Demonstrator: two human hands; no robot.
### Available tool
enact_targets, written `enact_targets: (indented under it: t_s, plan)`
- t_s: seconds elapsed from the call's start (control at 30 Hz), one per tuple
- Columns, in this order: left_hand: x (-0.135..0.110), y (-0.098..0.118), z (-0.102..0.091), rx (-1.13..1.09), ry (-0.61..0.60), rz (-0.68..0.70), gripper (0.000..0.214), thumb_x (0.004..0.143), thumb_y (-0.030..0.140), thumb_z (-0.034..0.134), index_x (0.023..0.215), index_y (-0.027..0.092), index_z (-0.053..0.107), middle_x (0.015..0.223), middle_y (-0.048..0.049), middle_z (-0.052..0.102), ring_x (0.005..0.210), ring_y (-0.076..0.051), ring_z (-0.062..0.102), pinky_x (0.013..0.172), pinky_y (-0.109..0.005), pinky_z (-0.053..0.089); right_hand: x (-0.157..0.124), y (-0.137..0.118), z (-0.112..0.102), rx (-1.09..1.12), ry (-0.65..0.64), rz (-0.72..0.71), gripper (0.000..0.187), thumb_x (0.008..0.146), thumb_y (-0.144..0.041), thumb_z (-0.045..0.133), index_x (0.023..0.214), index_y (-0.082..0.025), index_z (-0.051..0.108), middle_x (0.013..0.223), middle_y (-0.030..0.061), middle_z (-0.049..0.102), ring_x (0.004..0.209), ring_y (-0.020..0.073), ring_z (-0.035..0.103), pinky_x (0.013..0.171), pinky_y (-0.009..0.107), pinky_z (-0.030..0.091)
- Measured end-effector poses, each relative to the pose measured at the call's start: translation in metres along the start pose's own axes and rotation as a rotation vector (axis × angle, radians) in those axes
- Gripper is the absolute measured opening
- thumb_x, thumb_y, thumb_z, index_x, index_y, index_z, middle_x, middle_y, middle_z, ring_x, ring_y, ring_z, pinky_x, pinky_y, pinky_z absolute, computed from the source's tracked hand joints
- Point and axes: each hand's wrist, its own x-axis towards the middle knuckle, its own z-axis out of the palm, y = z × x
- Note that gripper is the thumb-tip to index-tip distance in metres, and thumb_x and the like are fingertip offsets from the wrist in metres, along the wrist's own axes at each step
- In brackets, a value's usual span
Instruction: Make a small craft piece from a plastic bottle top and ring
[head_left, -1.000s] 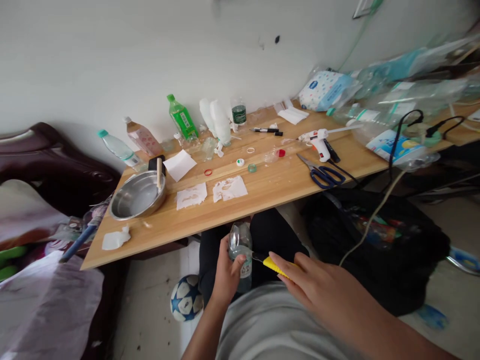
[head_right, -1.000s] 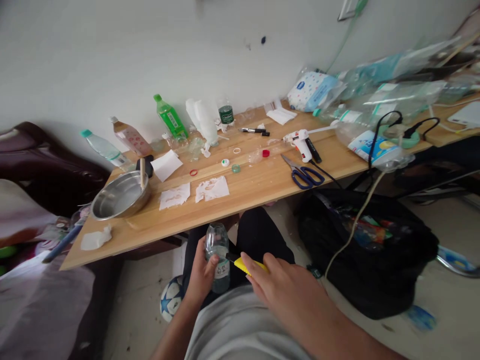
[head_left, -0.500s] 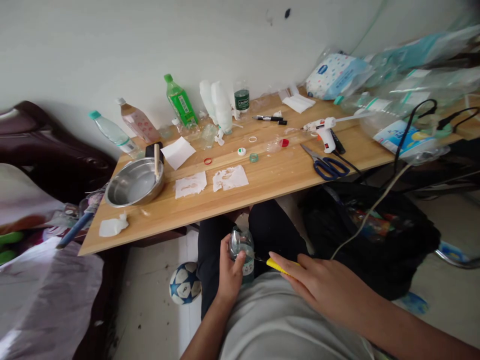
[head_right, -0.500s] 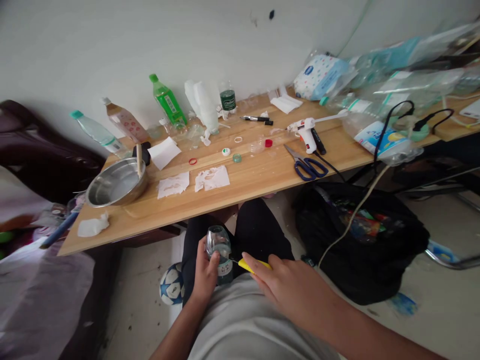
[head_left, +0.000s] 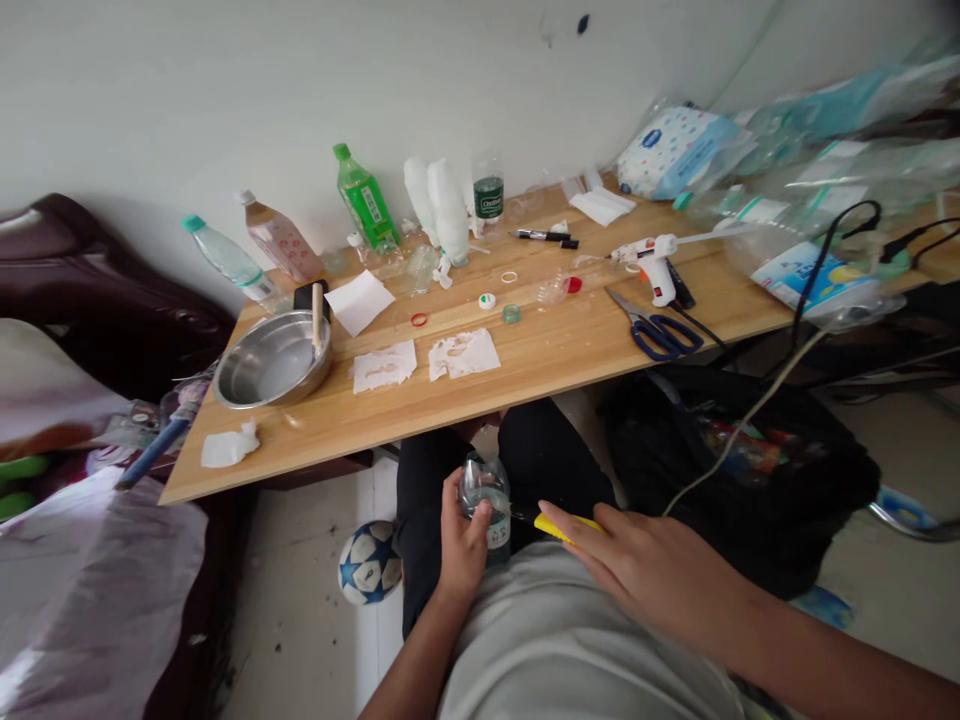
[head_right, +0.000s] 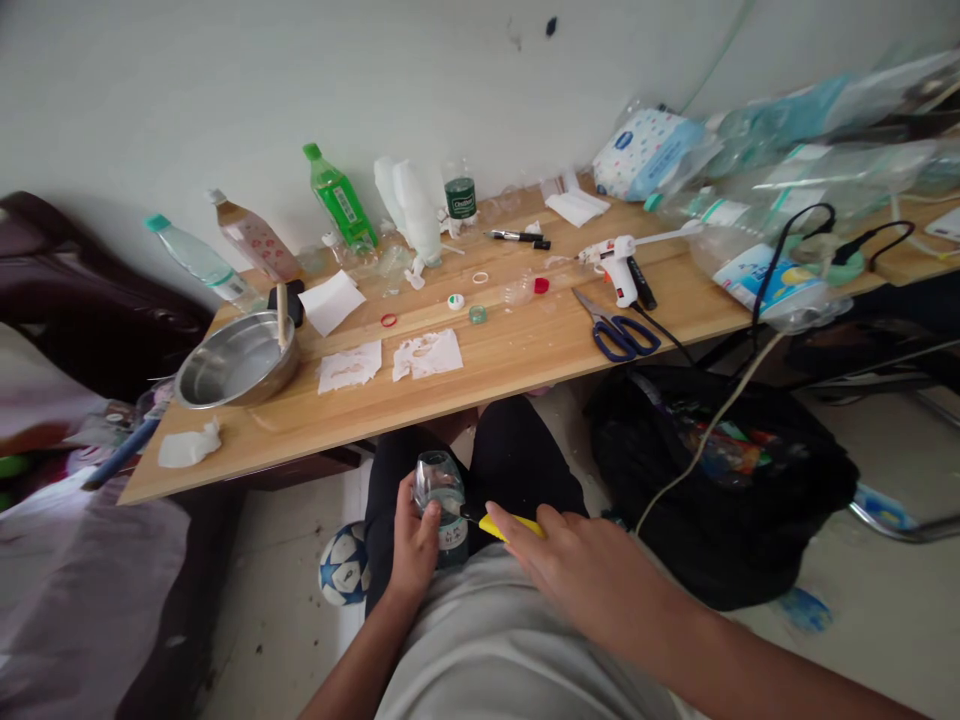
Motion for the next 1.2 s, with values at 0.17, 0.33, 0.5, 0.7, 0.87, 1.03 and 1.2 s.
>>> enact_targets:
  t_s: [0.17, 0.33, 0.5, 0.7, 0.87, 1.03, 1.2]
  plan:
    - [0.000, 0.001, 0.002, -0.015, -0.016, -0.021, 0.042, 0.087, 0.047, 0.065, 0.119, 0.022, 0.054, 0.107, -0.0067, 0.069, 0.097, -0.022, 0.065, 0.088, -0.035, 0.050, -0.001, 0.001, 0.000, 0.013, -0.006, -0.002, 0.056, 0.097, -0.030, 0.056, 0.150, -0.036, 0.040, 0.078, 0.0003, 0.065, 0.058, 0.0193, 0.067, 0.047, 0.027, 0.034]
    - [0.012, -0.007, -0.011, -0.020, -0.083, -0.081, 0.047, 0.090, 0.056, 0.058, 0.122, 0.022, 0.055, 0.115, -0.0083, 0.068, 0.104, -0.024, 0.063, 0.095, -0.037, 0.048, 0.011, 0.008, -0.003, 0.092, -0.005, 0.008, 0.049, 0.099, -0.030, 0.051, 0.147, -0.034, 0.046, 0.080, 0.0012, 0.068, 0.062, 0.0198, 0.070, 0.052, 0.027, 0.043]
    - [0.013, -0.021, -0.025, -0.051, -0.242, -0.188, 0.073, 0.072, 0.059, 0.076, 0.129, 0.019, 0.054, 0.119, -0.0116, 0.069, 0.108, -0.028, 0.064, 0.095, -0.040, 0.050, 0.016, 0.020, 0.006, 0.214, 0.018, 0.106, 0.044, 0.100, -0.029, 0.046, 0.144, -0.030, 0.051, 0.082, 0.0017, 0.073, 0.065, 0.0208, 0.072, 0.054, 0.028, 0.050]
    - [0.000, -0.021, -0.021, -0.073, -0.276, -0.261, 0.073, 0.075, 0.043, 0.080, 0.138, 0.021, 0.050, 0.134, -0.0124, 0.063, 0.122, -0.028, 0.060, 0.107, -0.042, 0.045, 0.006, 0.022, 0.020, 0.439, 0.114, 0.155, 0.043, 0.100, -0.028, 0.046, 0.142, -0.031, 0.055, 0.098, 0.0040, 0.079, 0.076, 0.0196, 0.075, 0.069, 0.029, 0.058]
    - [0.003, -0.022, -0.020, -0.084, -0.291, -0.267, 0.073, 0.074, 0.041, 0.082, 0.137, 0.019, 0.053, 0.136, -0.0144, 0.062, 0.126, -0.030, 0.058, 0.111, -0.046, 0.041, 0.001, 0.024, 0.024, 0.498, 0.117, 0.169, 0.044, 0.098, -0.027, 0.046, 0.140, -0.031, 0.056, 0.106, 0.0043, 0.079, 0.081, 0.0216, 0.077, 0.071, 0.032, 0.061]
    - [0.002, -0.025, -0.019, -0.085, -0.304, -0.267, 0.077, 0.072, 0.043, 0.083, 0.138, 0.019, 0.052, 0.138, -0.0161, 0.061, 0.126, -0.032, 0.058, 0.112, -0.049, 0.040, -0.004, 0.028, 0.033, 0.484, 0.113, 0.174, 0.043, 0.097, -0.030, 0.047, 0.139, -0.032, 0.057, 0.102, 0.0038, 0.079, 0.078, 0.0229, 0.077, 0.066, 0.032, 0.060]
    - [0.001, -0.026, -0.017, -0.081, -0.313, -0.266, 0.080, 0.071, 0.043, 0.083, 0.139, 0.016, 0.051, 0.140, -0.0173, 0.060, 0.128, -0.032, 0.056, 0.114, -0.050, 0.037, -0.007, 0.029, 0.041, 0.385, 0.127, 0.205, 0.037, 0.096, -0.028, 0.049, 0.131, -0.029, 0.063, 0.087, 0.0031, 0.080, 0.064, 0.0201, 0.074, 0.057, 0.027, 0.054]
